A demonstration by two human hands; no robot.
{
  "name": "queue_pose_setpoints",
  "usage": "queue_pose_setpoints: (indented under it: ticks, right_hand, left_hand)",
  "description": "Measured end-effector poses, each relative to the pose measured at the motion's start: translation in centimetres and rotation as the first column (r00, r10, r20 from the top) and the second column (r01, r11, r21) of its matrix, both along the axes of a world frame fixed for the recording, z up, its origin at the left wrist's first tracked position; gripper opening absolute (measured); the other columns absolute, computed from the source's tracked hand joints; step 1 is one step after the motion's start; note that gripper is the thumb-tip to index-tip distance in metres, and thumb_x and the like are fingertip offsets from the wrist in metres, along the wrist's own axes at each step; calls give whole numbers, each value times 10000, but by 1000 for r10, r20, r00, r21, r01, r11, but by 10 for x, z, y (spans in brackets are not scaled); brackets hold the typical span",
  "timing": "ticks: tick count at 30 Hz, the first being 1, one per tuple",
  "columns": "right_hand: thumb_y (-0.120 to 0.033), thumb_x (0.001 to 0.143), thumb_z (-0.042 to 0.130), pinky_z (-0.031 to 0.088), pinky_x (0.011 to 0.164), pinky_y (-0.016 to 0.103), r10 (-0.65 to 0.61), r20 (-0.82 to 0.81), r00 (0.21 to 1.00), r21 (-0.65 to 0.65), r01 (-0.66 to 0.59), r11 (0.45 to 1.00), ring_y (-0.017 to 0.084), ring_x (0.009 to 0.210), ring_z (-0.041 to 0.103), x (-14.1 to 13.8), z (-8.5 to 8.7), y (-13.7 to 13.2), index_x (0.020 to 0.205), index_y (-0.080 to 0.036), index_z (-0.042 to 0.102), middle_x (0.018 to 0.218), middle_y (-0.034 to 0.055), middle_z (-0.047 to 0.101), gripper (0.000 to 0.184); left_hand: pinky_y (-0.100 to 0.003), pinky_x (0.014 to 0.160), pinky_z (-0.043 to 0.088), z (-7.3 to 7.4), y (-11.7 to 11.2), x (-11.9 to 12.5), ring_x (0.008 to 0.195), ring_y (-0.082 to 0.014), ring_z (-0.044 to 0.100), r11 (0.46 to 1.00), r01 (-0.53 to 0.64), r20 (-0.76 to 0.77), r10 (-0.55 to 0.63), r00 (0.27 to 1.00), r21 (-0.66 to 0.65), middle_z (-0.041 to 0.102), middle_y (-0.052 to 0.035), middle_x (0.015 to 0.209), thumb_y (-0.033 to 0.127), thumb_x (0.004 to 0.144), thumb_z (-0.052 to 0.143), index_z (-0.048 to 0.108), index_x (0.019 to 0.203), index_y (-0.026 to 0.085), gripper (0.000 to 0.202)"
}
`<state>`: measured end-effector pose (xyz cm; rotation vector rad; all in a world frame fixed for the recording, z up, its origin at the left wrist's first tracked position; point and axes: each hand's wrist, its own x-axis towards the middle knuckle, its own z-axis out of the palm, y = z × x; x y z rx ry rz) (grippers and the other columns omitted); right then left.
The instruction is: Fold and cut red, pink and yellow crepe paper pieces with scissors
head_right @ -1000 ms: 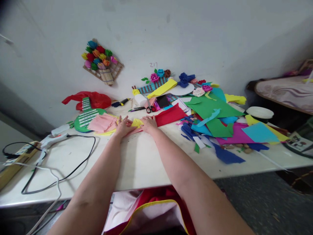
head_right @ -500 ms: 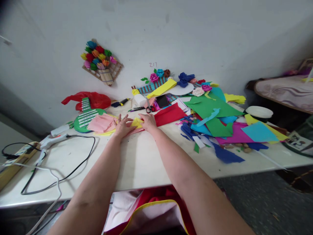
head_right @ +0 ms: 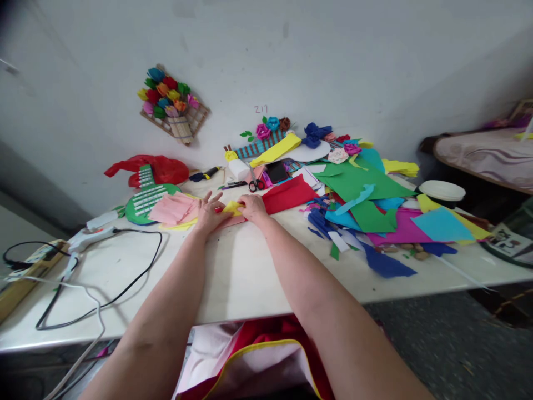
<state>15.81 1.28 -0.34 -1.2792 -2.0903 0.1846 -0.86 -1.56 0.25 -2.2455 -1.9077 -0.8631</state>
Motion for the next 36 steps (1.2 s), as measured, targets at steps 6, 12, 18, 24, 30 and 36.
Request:
queue_pose_setpoints:
  ticks: [6, 12, 18, 24, 30, 36]
  right_hand:
    - [-209, 724, 584, 434, 710, 242, 25, -176, 984, -47, -34, 998, 141, 779, 600, 1, -1, -1, 840, -209, 659, 844, -5, 685, 138]
    - [-227, 708, 583, 458, 732, 266, -26, -409, 912, -67, -1, 998, 147, 767, 600, 3, -6, 9, 811, -193, 652, 816, 5, 672, 128]
    - [-208, 659, 569, 476, 657, 257, -23, -722, 691, -124, -98, 987, 134, 668, 587, 4, -1, 14, 696, -170, 587, 684, -6, 627, 56]
    - [-226, 626, 598, 461, 531, 207, -119, -872, 475, -234, -191, 953, 104, 577, 563, 0, 1, 11, 665, -171, 538, 597, -38, 577, 90]
    - [-205, 639, 605, 329, 341, 142, -197, -886, 420, -328, -267, 906, 64, 452, 488, -3, 6, 1, 668, -166, 538, 580, -46, 571, 82]
    - [-183, 653, 582, 328, 347, 151, -189, -906, 378, -328, -348, 878, 67, 439, 483, -9, 10, -7, 677, -159, 542, 548, -52, 562, 53]
  left_hand:
    - [-492, 1044, 176, 0, -1, -1, 1247, -256, 352, 999, 28, 79, -29, 996, 20, 508, -36, 1287, 406, 667, 675, 629, 977, 282, 338]
    - [-533, 1055, 72, 1, -3, 1, 1236, -287, 363, 997, -5, 81, 12, 997, -78, 544, -32, 1248, 493, 688, 617, 646, 979, 285, 359]
    - [-554, 1042, 29, 1, -4, -2, 1252, -307, 333, 998, -53, 89, 57, 994, -45, 525, -26, 1270, 463, 688, 606, 619, 1037, 309, 381]
    - [-427, 1036, 182, 9, -9, 5, 1202, -259, 390, 978, -117, 117, 98, 988, 170, 552, -9, 1235, 424, 744, 542, 642, 959, 278, 278]
    - [-289, 679, 394, 11, -7, 10, 711, -203, 584, 974, -176, 263, 134, 956, 144, 659, -54, 685, 556, 717, 519, 661, 672, 196, 389]
    - [-219, 489, 317, 8, -4, 11, 517, -123, 504, 999, -16, 527, -8, 850, 41, 632, -21, 580, 576, 657, 568, 666, 658, 170, 418]
